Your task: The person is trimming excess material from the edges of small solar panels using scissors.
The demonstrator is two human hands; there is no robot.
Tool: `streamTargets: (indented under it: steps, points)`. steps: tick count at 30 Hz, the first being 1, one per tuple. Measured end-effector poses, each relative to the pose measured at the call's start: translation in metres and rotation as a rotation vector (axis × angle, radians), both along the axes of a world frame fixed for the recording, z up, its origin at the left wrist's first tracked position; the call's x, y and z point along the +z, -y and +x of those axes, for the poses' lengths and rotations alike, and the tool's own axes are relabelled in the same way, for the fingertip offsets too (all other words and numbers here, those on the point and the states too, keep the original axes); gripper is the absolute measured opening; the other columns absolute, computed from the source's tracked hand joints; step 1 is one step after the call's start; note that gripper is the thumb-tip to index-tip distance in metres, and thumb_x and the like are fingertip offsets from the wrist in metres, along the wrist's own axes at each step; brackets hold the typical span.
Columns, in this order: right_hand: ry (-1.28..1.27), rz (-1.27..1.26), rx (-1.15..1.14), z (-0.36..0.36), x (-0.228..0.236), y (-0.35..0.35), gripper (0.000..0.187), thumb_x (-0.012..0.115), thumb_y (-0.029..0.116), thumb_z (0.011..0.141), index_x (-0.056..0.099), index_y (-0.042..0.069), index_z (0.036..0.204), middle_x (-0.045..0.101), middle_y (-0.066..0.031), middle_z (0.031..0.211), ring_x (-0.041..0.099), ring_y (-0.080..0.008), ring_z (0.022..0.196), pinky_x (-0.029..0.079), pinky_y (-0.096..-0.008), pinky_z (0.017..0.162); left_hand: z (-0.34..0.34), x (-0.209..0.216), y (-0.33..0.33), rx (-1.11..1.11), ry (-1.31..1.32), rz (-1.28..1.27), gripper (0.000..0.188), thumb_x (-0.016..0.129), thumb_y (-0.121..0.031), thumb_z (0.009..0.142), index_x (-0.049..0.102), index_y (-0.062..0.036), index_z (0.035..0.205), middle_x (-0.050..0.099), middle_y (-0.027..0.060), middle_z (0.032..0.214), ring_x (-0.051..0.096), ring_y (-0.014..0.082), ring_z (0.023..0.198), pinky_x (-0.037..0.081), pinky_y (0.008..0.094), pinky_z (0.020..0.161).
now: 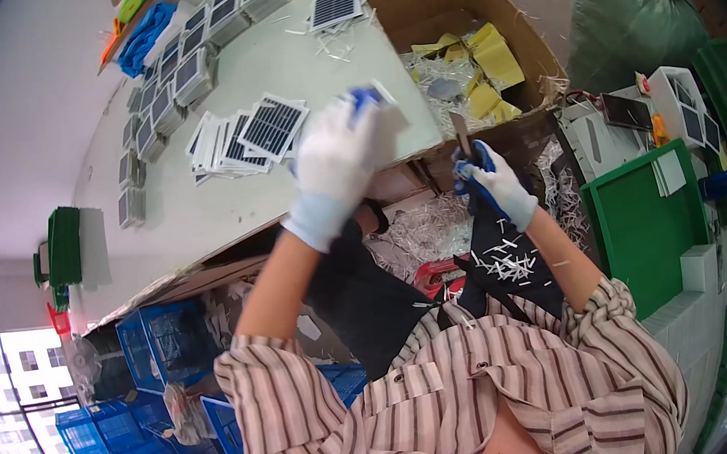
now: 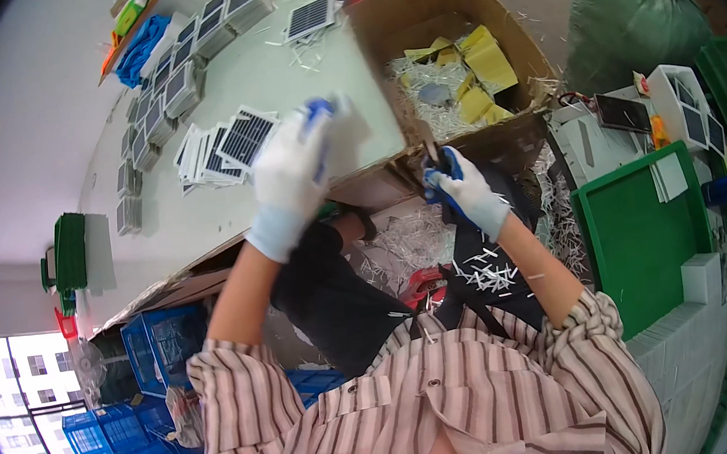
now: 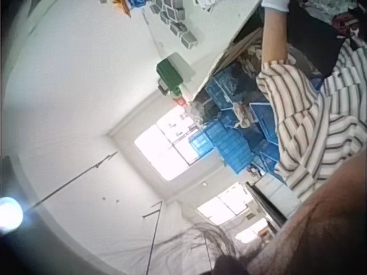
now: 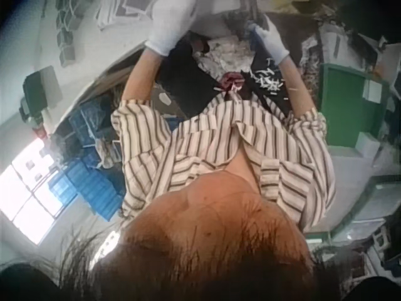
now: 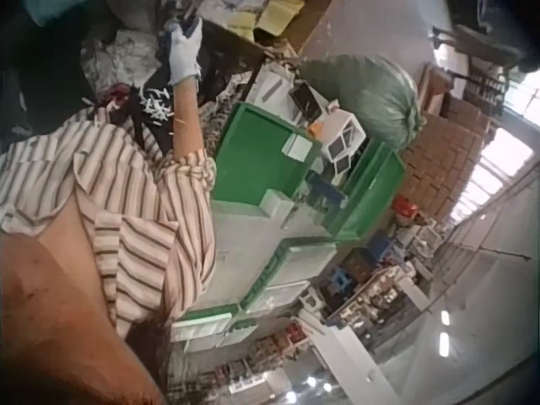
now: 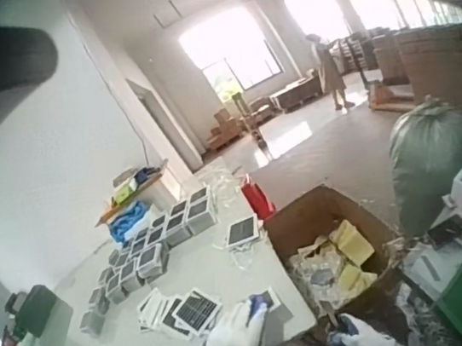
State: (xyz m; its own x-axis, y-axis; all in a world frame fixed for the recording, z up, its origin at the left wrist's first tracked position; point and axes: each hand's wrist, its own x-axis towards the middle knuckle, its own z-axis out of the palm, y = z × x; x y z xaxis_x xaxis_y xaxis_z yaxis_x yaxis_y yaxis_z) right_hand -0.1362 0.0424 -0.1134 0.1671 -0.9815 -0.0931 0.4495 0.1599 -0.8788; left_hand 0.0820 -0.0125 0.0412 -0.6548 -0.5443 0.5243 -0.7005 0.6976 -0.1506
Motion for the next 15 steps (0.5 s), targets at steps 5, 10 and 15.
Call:
streamTargets:
  steps: [5,10,15]
  points:
    - [0.041,-0.015,-0.131,0.007,-0.022,0.022,0.038,0.047,0.042,0.095,0.056,0.005,0.097,0.057,-0.0047,0.075,0.053,-0.0120,0.059,0.046,-0.0246,0.055,-0.036,-0.024,-0.029,-0.116,-0.132,0.290,0.046,0.070,-0.020,0.070,0.058,-0.0048,0.112,0.057,0.0148,0.114,0.052,0.0346,0.110,0.042,0.0449,0.096]
    - [0.041,0.034,-0.222,0.018,-0.021,0.019,0.053,0.042,0.053,0.093,0.058,0.005,0.079,0.056,-0.0043,0.062,0.049,-0.0098,0.047,0.038,-0.0235,0.043,-0.068,-0.040,-0.003,0.167,-0.290,0.217,0.043,0.069,-0.016,0.070,0.060,-0.0053,0.111,0.055,0.0156,0.114,0.050,0.0337,0.111,0.039,0.0443,0.096]
    - [0.108,0.000,-0.257,0.029,-0.034,0.028,0.057,0.040,0.056,0.093,0.057,0.005,0.075,0.057,-0.0050,0.063,0.047,-0.0098,0.043,0.037,-0.0233,0.040,-0.073,-0.043,0.008,0.164,-0.328,0.184,0.036,0.065,-0.008,0.072,0.061,-0.0062,0.107,0.058,0.0136,0.110,0.053,0.0346,0.105,0.043,0.0421,0.091]
